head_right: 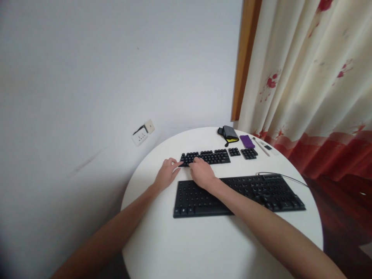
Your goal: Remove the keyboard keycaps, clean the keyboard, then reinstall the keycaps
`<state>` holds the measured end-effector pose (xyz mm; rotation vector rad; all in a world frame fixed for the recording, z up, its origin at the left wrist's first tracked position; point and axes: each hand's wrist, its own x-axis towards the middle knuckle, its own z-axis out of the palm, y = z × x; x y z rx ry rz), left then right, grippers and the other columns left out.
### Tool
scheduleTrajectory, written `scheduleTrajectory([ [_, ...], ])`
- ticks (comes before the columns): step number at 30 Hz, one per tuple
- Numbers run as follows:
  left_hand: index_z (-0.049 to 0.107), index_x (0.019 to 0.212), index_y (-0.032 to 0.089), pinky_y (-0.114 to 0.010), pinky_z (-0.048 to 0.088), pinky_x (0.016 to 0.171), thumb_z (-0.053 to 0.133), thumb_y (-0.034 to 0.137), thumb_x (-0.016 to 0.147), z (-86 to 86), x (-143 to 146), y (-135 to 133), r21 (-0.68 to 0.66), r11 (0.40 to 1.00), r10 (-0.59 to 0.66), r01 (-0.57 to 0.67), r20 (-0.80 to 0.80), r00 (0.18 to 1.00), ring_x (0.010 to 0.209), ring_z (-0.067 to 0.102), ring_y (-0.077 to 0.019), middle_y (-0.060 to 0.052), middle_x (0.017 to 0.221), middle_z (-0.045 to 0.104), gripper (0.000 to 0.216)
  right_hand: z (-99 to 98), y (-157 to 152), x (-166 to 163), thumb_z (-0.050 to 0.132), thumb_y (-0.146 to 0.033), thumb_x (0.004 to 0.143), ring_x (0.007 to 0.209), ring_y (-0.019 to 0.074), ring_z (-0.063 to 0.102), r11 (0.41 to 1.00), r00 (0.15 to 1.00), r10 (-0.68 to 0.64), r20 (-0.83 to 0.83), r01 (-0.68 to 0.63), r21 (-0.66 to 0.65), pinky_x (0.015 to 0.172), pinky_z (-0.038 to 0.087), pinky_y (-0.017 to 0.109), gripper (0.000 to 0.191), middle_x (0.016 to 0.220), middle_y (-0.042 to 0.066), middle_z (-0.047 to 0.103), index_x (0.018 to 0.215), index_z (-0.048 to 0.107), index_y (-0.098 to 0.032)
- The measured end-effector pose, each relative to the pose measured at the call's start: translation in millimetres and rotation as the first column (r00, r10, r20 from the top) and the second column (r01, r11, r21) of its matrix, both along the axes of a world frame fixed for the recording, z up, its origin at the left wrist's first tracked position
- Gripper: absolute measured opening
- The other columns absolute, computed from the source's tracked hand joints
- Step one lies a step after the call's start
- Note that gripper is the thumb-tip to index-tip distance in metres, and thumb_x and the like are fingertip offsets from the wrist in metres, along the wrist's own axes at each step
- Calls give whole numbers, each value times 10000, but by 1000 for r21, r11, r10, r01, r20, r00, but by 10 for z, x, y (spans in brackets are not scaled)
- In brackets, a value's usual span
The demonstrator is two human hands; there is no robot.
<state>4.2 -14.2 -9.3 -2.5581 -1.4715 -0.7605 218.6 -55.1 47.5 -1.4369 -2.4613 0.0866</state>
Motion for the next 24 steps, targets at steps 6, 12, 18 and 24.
scheduleTrajectory([
  [6, 709, 1128, 248, -402, 451, 897, 575, 205, 918, 50, -17, -39, 12, 1000, -7, 7, -6, 1000, 980, 490, -243, -78, 1041, 571, 252, -151, 346, -210, 456, -182, 955, 1075, 251, 539, 1000, 996, -5, 85, 4, 15, 893, 444, 318, 285, 1125, 146, 592, 1088, 707, -148],
  [12, 756, 977, 215, -393, 451, 891, 599, 229, 908, 67, -67, -56, -73, 997, -21, 25, 53, 998, 974, 547, -247, -78, 1021, 669, 172, -197, 423, -300, 418, -136, 951, 1089, 264, 517, 999, 993, -9, 120, 6, 31, 900, 449, 339, 320, 1118, 167, 597, 1009, 732, -111],
  [18, 765, 946, 212, -380, 467, 872, 606, 234, 888, 79, -121, -157, -169, 985, -18, 29, 63, 998, 890, 636, -236, -59, 958, 755, 170, -174, 358, -324, 468, -129, 927, 1105, 260, 517, 999, 993, 21, 113, -24, 26, 883, 460, 324, 274, 1150, 154, 613, 966, 739, -130],
  [24, 777, 906, 214, -339, 488, 791, 638, 268, 855, 190, -119, -256, -226, 974, 10, 5, 66, 998, 824, 671, -230, -63, 910, 767, 158, -157, 309, -268, 538, -157, 902, 1023, 250, 588, 999, 998, 39, 56, -38, -21, 855, 459, 315, 199, 1013, 129, 697, 913, 736, -142],
])
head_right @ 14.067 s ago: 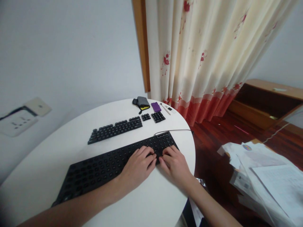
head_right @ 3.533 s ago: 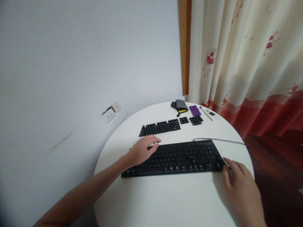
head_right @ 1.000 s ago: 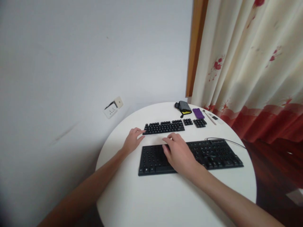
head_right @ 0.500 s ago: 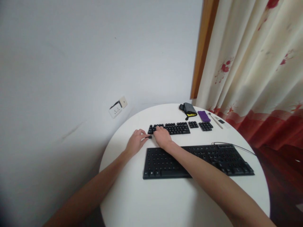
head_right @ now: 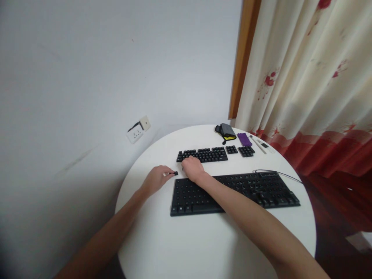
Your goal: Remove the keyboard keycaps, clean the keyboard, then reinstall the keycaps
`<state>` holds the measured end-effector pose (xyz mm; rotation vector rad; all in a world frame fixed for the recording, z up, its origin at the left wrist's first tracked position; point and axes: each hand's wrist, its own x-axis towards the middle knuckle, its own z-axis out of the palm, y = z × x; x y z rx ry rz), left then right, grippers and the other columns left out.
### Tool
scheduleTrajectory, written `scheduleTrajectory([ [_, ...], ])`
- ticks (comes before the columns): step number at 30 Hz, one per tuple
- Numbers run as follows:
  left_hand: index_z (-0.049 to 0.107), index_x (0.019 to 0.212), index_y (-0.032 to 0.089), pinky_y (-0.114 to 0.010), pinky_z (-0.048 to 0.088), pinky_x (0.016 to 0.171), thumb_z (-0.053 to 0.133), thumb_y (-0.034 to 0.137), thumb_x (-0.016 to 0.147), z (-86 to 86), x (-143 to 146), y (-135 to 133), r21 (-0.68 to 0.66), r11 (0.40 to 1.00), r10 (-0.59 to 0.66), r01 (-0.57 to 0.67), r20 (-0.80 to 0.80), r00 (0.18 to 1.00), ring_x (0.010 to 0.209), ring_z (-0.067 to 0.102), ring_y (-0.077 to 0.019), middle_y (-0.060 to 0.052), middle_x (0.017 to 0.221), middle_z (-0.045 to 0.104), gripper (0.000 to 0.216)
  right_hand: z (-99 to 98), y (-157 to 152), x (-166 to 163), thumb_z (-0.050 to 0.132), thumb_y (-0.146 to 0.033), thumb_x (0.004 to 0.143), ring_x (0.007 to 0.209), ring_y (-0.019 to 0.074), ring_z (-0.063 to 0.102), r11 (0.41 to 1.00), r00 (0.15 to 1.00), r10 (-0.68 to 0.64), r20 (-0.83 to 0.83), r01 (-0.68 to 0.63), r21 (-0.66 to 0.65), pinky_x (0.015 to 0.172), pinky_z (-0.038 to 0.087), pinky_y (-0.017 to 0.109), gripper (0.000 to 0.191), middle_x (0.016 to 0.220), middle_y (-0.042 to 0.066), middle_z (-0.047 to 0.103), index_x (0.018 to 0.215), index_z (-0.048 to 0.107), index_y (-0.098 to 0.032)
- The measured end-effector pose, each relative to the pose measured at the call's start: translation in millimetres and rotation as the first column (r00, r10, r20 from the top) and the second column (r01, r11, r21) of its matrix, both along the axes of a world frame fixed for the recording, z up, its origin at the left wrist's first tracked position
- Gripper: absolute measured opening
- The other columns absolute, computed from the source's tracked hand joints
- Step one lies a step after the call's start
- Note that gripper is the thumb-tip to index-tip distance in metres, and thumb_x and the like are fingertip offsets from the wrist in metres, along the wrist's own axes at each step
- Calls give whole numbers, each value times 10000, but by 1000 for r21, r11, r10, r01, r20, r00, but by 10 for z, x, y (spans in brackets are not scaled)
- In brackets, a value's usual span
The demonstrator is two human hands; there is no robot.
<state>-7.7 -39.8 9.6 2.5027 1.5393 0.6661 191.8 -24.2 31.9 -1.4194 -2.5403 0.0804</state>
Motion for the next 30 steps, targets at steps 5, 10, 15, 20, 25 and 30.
scheduleTrajectory([
  [5, 783, 875, 232, -305, 478, 699, 666, 326, 826, 167, 23, -319, -68, 994, 90, -80, 155, 984, 701, 641, -192, -37, 833, 767, 158, 30, -283, 233, 555, -202, 908, 991, 203, 608, 999, 991, -35, -126, 36, 10, 859, 444, 281, 170, 1038, 75, 690, 988, 703, -180],
  [10, 787, 856, 264, -301, 509, 703, 659, 320, 823, 118, 123, -803, -204, 979, 51, 15, 314, 948, 778, 675, -199, -31, 894, 769, 143, -28, -759, 501, 622, -159, 848, 869, 191, 613, 999, 909, -43, -414, 35, -27, 801, 462, 291, 110, 905, 42, 687, 919, 700, -191],
  [15, 790, 846, 275, -347, 541, 784, 666, 289, 821, 14, 207, -966, -214, 976, 34, 37, 321, 947, 841, 691, -219, -33, 888, 770, 127, -96, -1026, 573, 667, -120, 806, 849, 178, 614, 997, 835, -46, -548, 8, -72, 801, 471, 290, 140, 902, 30, 693, 913, 708, -199],
  [20, 788, 844, 259, -348, 551, 810, 678, 255, 834, -16, 206, -958, -141, 986, -35, 83, 316, 948, 833, 693, -203, -29, 864, 770, 110, -133, -1025, 571, 693, -99, 783, 828, 174, 611, 995, 795, -37, -605, -26, -94, 777, 470, 286, 147, 872, 23, 696, 888, 714, -200],
  [25, 782, 851, 254, -330, 553, 802, 687, 215, 848, -36, 194, -994, -83, 990, -90, 118, 284, 955, 835, 683, -185, -17, 868, 767, 103, -185, -988, 616, 703, -100, 778, 787, 169, 605, 991, 770, -56, -636, -33, -128, 738, 467, 281, 130, 834, 23, 687, 867, 715, -193],
  [30, 764, 911, 244, -310, 548, 776, 665, 204, 876, -37, 177, -1019, 8, 982, -185, 186, 178, 967, 849, 651, -176, -15, 906, 753, 113, -180, -996, 636, 706, -94, 770, 766, 160, 599, 988, 753, -63, -655, -45, -146, 708, 460, 269, 139, 830, 17, 685, 869, 714, -192],
])
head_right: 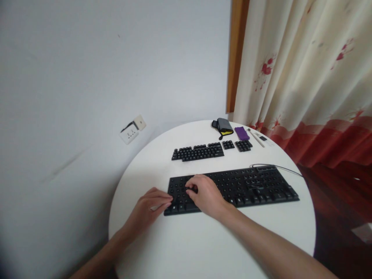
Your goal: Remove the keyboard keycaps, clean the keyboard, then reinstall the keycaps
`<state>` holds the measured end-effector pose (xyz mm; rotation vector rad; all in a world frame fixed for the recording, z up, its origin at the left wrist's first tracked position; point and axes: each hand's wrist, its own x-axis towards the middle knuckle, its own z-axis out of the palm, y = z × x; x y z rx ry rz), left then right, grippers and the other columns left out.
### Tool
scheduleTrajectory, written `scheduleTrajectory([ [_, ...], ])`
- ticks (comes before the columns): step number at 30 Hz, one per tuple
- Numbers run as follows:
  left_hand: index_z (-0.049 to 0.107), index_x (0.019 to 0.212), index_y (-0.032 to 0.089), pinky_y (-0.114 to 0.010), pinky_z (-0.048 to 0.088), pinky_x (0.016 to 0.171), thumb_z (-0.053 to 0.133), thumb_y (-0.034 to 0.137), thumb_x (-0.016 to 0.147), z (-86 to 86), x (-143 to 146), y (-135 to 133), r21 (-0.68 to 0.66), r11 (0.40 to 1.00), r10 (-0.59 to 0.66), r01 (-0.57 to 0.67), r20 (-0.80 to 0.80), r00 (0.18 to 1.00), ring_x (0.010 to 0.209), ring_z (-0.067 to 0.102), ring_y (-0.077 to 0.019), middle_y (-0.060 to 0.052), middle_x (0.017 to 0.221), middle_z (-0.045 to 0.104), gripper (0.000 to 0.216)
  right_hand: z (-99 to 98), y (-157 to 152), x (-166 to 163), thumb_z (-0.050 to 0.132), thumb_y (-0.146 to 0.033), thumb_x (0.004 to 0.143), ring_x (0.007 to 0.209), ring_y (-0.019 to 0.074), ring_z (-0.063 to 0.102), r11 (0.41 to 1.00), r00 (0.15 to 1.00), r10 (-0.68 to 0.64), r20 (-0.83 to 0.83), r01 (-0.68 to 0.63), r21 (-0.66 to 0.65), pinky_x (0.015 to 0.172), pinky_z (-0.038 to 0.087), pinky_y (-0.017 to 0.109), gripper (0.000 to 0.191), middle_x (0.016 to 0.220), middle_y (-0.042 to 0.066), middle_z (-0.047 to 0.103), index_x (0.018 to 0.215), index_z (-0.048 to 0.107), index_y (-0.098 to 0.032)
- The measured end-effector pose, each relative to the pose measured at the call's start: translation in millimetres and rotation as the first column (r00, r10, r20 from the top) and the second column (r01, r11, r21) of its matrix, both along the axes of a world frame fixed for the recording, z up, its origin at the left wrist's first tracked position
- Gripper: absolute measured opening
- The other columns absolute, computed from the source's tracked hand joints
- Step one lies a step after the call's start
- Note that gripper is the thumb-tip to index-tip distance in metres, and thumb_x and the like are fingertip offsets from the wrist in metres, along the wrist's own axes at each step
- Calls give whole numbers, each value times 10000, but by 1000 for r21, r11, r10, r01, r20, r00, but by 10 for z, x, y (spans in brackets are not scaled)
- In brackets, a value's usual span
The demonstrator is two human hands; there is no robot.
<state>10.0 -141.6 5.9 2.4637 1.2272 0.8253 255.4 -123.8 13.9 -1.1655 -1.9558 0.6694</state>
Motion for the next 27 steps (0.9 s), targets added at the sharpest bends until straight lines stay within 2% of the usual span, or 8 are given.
scheduleTrajectory([
  [6, 703, 1096, 239, -334, 532, 845, 562, 206, 946, 149, -29, -82, 63, 991, -100, 116, -207, 973, 972, 599, -195, -45, 1072, 705, 208, 43, -21, -22, 709, -79, 763, 774, 155, 599, 1000, 1000, 2, -16, -2, -7, 711, 455, 261, 149, 830, 15, 683, 865, 713, -187],
  [9, 671, 1147, 232, -396, 503, 913, 542, 213, 952, 196, -25, -158, 115, 987, -70, 110, -309, 949, 1054, 559, -231, -69, 1144, 659, 234, 53, -41, -41, 705, -78, 769, 772, 150, 598, 1000, 1000, 17, -26, -17, 2, 718, 454, 259, 138, 827, 16, 682, 856, 710, -184],
  [12, 665, 1138, 226, -429, 489, 912, 531, 218, 953, 189, 0, -218, 145, 985, -30, 88, -356, 934, 1068, 545, -255, -86, 1122, 637, 228, 55, -63, -60, 700, -77, 772, 775, 150, 600, 1000, 999, 30, -23, -30, -6, 719, 454, 259, 131, 840, 20, 687, 847, 706, -183],
  [19, 692, 1066, 222, -391, 492, 872, 515, 208, 954, 120, 27, -250, 123, 992, 5, 38, -331, 944, 1013, 568, -237, -84, 1050, 611, 210, 34, -66, -80, 697, -90, 778, 787, 158, 605, 999, 999, 32, -10, -33, -30, 727, 459, 269, 118, 848, 27, 688, 844, 707, -187],
  [22, 721, 953, 227, -376, 485, 880, 514, 226, 957, 153, 23, -197, 87, 996, -6, 33, -300, 954, 1002, 579, -224, -72, 1043, 622, 208, 12, -55, -84, 698, -93, 779, 786, 157, 604, 999, 999, 37, -8, -37, -29, 730, 459, 270, 121, 849, 25, 686, 849, 707, -190],
  [25, 723, 797, 218, -343, 478, 893, 529, 261, 954, 260, 49, -13, 23, 999, -43, 49, -230, 972, 973, 600, -198, -50, 1018, 647, 254, -2, -49, -93, 700, -88, 773, 781, 156, 600, 999, 999, 43, -7, -43, -25, 717, 454, 265, 129, 842, 21, 683, 848, 711, -192],
  [27, 726, 836, 216, -301, 489, 849, 516, 268, 961, 360, 98, 210, -4, 1000, -24, 24, -130, 991, 904, 619, -170, -36, 945, 671, 250, -5, -46, -101, 702, -83, 767, 776, 154, 599, 999, 999, 44, -15, -45, -20, 711, 452, 262, 132, 839, 19, 684, 844, 711, -190],
])
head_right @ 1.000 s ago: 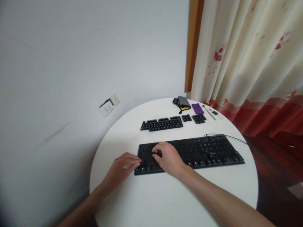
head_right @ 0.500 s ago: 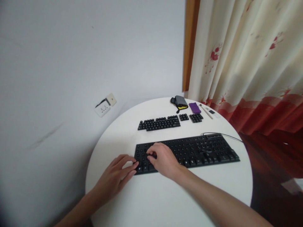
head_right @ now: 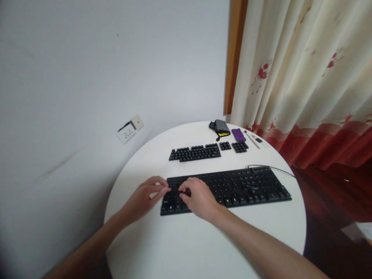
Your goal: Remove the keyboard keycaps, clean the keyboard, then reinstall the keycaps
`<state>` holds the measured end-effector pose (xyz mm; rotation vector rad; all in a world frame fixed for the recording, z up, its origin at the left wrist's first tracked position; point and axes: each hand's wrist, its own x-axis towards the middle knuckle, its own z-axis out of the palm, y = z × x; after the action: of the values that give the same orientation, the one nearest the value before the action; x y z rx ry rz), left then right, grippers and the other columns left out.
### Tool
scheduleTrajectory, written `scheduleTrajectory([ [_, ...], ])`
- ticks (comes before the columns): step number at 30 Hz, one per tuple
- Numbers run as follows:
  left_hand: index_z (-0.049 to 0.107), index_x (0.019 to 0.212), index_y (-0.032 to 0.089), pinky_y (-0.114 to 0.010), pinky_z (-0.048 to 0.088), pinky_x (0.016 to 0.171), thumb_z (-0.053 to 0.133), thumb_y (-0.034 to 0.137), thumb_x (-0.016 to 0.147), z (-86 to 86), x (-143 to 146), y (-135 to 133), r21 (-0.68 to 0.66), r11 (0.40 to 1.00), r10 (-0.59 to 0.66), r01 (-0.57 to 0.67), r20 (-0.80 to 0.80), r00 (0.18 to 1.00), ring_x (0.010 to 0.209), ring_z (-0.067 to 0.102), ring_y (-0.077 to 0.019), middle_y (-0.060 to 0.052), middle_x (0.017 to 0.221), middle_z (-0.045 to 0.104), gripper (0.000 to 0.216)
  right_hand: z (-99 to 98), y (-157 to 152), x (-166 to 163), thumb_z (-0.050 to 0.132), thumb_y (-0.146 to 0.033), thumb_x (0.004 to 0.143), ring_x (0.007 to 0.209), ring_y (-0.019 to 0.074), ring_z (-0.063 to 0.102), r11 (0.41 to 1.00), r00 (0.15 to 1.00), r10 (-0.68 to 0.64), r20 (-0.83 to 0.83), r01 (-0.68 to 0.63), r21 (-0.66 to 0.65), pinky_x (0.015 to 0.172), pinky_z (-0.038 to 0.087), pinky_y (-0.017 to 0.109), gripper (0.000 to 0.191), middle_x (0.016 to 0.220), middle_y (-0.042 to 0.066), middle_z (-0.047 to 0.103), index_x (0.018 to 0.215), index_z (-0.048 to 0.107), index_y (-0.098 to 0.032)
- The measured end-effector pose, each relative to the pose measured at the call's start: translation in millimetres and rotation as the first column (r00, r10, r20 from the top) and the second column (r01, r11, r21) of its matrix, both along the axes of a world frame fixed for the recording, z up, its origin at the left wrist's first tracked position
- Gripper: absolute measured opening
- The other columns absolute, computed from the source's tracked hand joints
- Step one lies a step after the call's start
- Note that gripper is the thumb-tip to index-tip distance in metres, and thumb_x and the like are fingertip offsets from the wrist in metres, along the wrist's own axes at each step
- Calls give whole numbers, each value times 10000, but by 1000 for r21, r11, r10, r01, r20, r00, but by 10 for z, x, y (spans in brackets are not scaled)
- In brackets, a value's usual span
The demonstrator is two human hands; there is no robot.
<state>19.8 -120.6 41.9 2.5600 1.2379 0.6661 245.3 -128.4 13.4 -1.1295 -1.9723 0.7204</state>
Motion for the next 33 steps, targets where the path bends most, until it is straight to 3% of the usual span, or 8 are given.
scheduleTrajectory([
  [5, 730, 887, 202, -274, 494, 750, 540, 289, 936, 149, 219, 780, 97, 989, 96, -110, 137, 986, 784, 630, -160, -26, 879, 708, 215, -5, 12, -11, 712, -75, 750, 745, 146, 597, 1000, 1000, -23, -16, 23, -21, 678, 446, 251, 136, 816, 16, 686, 832, 718, -183],
  [8, 738, 933, 197, -286, 495, 739, 569, 228, 894, 33, 327, 1174, 161, 971, 161, -179, 118, 980, 760, 625, -167, -28, 875, 710, 176, -1, 10, -8, 713, -74, 750, 737, 146, 601, 998, 999, -43, -15, 42, -40, 668, 445, 249, 136, 811, 20, 688, 836, 724, -179],
  [11, 736, 967, 177, -322, 498, 790, 577, 179, 875, -205, 344, 1369, 177, 965, 173, -191, 115, 978, 800, 622, -188, -51, 893, 706, 184, 11, -5, -4, 709, -72, 754, 732, 148, 603, 998, 999, -49, -14, 48, -47, 673, 450, 254, 130, 803, 21, 688, 828, 722, -178],
  [14, 736, 994, 189, -367, 481, 889, 611, 184, 864, -420, 287, 1400, 182, 970, 148, -162, 88, 985, 913, 610, -213, -56, 938, 696, 181, 15, -18, -7, 714, -73, 754, 736, 152, 600, 998, 999, -45, -24, 44, -35, 683, 454, 262, 129, 798, 17, 683, 818, 719, -185],
  [17, 729, 1052, 207, -396, 473, 918, 629, 215, 870, -514, 235, 1372, 179, 972, 146, -155, 63, 987, 960, 583, -227, -56, 975, 673, 207, 1, -21, -19, 715, -70, 757, 748, 155, 598, 999, 998, -43, -40, 42, -32, 696, 458, 267, 138, 803, 16, 681, 823, 719, -191],
  [24, 728, 1089, 210, -376, 470, 907, 676, 239, 858, -532, 256, 1362, 184, 975, 126, -125, 11, 992, 959, 553, -226, -53, 991, 639, 238, -48, -48, -60, 730, -57, 747, 776, 161, 610, 999, 999, -2, -54, -1, -50, 723, 462, 271, 124, 809, 26, 693, 793, 723, -173],
  [33, 754, 974, 192, -380, 466, 893, 595, 255, 911, -509, 255, 1358, 156, 976, 136, -154, 117, 984, 917, 595, -213, -56, 944, 679, 182, -102, -78, -113, 702, -100, 801, 841, 167, 610, 998, 997, 62, 40, -61, -9, 790, 467, 282, 96, 848, 29, 702, 827, 734, -186],
])
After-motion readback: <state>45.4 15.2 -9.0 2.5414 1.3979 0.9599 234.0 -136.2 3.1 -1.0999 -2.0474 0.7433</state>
